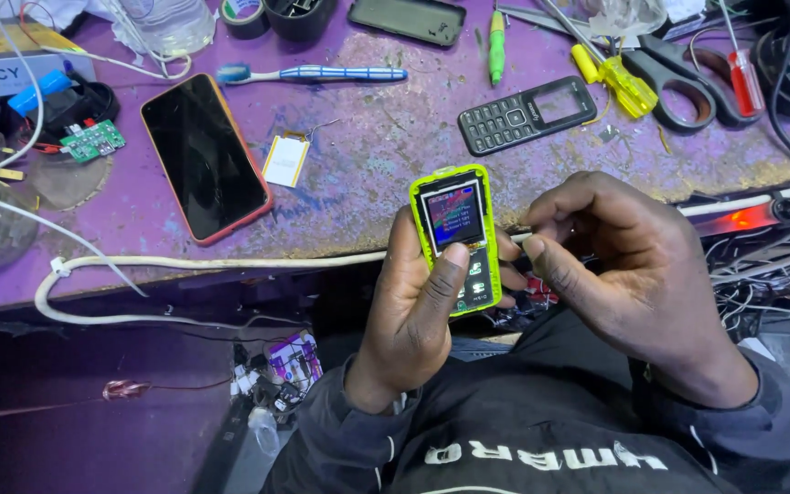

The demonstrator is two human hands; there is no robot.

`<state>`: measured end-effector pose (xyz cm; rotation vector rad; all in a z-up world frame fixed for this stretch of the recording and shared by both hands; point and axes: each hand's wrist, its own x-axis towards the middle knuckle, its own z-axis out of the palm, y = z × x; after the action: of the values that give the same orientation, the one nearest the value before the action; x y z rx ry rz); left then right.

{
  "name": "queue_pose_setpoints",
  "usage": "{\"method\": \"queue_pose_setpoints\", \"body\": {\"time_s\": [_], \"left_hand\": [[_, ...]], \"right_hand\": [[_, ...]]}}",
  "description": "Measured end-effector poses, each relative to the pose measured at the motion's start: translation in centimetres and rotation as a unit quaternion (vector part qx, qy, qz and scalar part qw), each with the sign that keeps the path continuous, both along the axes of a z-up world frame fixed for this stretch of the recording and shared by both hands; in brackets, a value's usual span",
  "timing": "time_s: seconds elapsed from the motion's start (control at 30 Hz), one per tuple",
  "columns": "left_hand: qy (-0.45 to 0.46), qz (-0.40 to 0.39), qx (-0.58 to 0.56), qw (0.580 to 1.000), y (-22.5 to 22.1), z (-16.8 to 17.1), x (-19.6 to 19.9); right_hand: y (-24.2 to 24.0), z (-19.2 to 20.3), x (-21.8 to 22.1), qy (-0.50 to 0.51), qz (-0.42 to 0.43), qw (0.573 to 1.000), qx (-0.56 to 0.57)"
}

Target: Disassembling a mobile phone by removing the keypad and unscrewing the internal components.

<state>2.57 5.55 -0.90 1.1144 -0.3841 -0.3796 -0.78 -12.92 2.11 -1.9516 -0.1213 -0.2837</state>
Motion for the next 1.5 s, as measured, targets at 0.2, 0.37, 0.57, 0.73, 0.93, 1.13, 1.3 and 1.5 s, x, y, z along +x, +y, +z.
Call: {"method": "queue_pose_setpoints", "body": {"time_s": [0.2,0.37,0.57,0.73,0.93,1.13,1.3,1.5], "left_hand": [[-0.005,0.003,0.003,1.000,0.1,-0.1,0.2],[0.014,0.017,0.007,1.000,0.1,-0.1,0.3],[0.028,0.057,-0.004,0.998,0.7,0.2,1.6],[-0.038,0.081,0.009,0.996,1.0,1.4,3.9],[-0.043,0.073,0.016,0.996,1.6,1.1,5.1],[-0.010,0.064,-0.001,0.998,1.5,1.4,5.3],[-0.011,0.059,-0.002,0.998,1.9,1.7,5.4],[0.005,0.059,-0.003,0.998,2.0,1.5,5.6]], "right_hand": [[0.1,0.1,0.1,-0.001,-0.002,1.000,-0.004],[0.0,0.0,0.3,-0.006,-0.003,1.000,0.000],[-1.5,3.3,4.9,-0.222,-0.015,0.929,-0.294],[-4.5,2.8,9.0,-0.163,0.003,0.901,-0.402],[-4.2,-0.2,10.4,-0.039,0.081,0.899,-0.429],[-4.8,-0.4,12.3,-0.099,0.119,0.888,-0.432],[-5.4,0.1,14.0,-0.051,0.169,0.886,-0.429],[-3.9,2.3,13.3,0.061,0.123,0.900,-0.413]]}}
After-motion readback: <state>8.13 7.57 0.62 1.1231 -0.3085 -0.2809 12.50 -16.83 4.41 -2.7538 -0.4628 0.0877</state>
